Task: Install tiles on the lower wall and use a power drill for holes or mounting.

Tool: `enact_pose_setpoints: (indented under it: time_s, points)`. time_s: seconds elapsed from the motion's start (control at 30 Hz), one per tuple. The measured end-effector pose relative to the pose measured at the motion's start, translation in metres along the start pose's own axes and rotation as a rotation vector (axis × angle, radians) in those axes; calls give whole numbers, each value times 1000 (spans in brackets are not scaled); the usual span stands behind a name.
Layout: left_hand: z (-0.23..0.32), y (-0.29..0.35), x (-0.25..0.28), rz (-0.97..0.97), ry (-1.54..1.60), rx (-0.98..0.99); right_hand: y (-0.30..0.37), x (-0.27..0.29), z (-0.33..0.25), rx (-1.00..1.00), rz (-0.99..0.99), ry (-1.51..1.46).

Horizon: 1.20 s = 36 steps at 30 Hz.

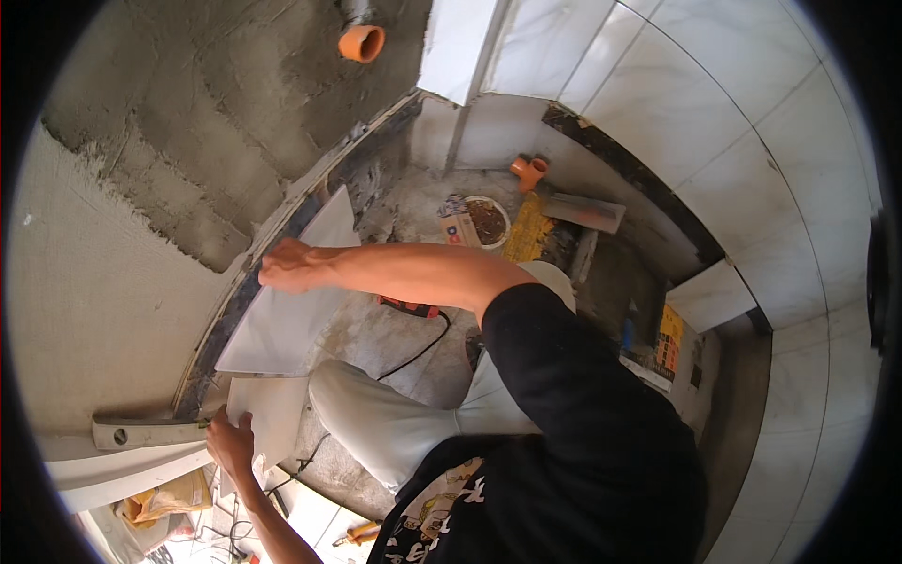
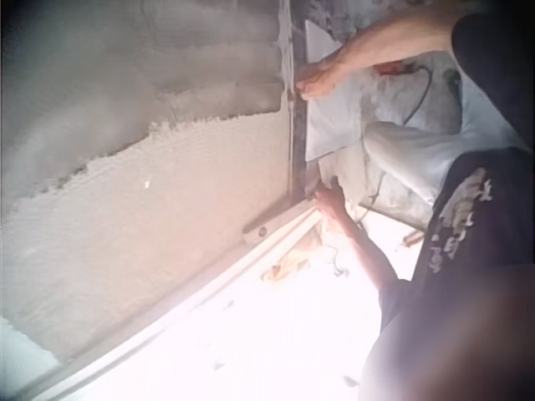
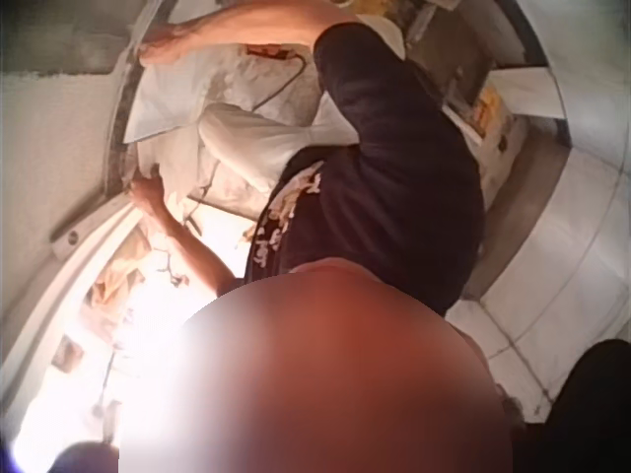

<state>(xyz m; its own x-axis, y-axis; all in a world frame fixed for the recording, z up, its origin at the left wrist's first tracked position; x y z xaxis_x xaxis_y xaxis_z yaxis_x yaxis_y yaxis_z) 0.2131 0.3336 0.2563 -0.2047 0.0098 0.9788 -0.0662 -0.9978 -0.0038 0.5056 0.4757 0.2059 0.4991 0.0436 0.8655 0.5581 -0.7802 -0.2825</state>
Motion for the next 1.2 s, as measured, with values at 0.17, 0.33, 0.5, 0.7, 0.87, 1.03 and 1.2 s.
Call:
enact_pose_setpoints:
  time_s: [0.17, 0.33, 0.5, 0.7, 0.87, 1.03, 1.2]
  points:
    - [2, 1, 4, 5, -23, 5, 23, -1, -19, 160, -13, 405]
    - [-5, 1, -1, 24, -17, 1, 61, 173, -78, -86, -183, 417]
    - [-8, -4, -2, -67, 4, 80, 129, 282, -59, -465, -287, 516]
    - [-20, -5, -15, -29, -38, 36, 237, 343, 10, -725, -152, 614]
    - [-26, -4, -23, -80, -81, 78, 323, 360, 92, -885, -59, 688]
    - [-35, 2, -27, 30, -172, 62, 395, 368, 163, -1096, -18, 731]
    - [-17, 4, -19, -2, -63, 93, 448, 366, 215, -1298, -28, 644]
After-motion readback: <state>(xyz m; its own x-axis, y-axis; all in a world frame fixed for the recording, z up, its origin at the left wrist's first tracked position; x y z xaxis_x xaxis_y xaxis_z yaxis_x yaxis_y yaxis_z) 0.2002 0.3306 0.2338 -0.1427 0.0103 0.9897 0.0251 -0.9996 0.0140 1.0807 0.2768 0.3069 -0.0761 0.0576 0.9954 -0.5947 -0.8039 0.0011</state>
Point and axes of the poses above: each hand's wrist, its own y-axis away from the middle knuckle, its own x-axis out of the back of the hand, z = x × y, the point moved 6 cm from there along -y, towards the middle knuckle, and after that the axes turned 2 degrees about z, right-handed, at the moved point
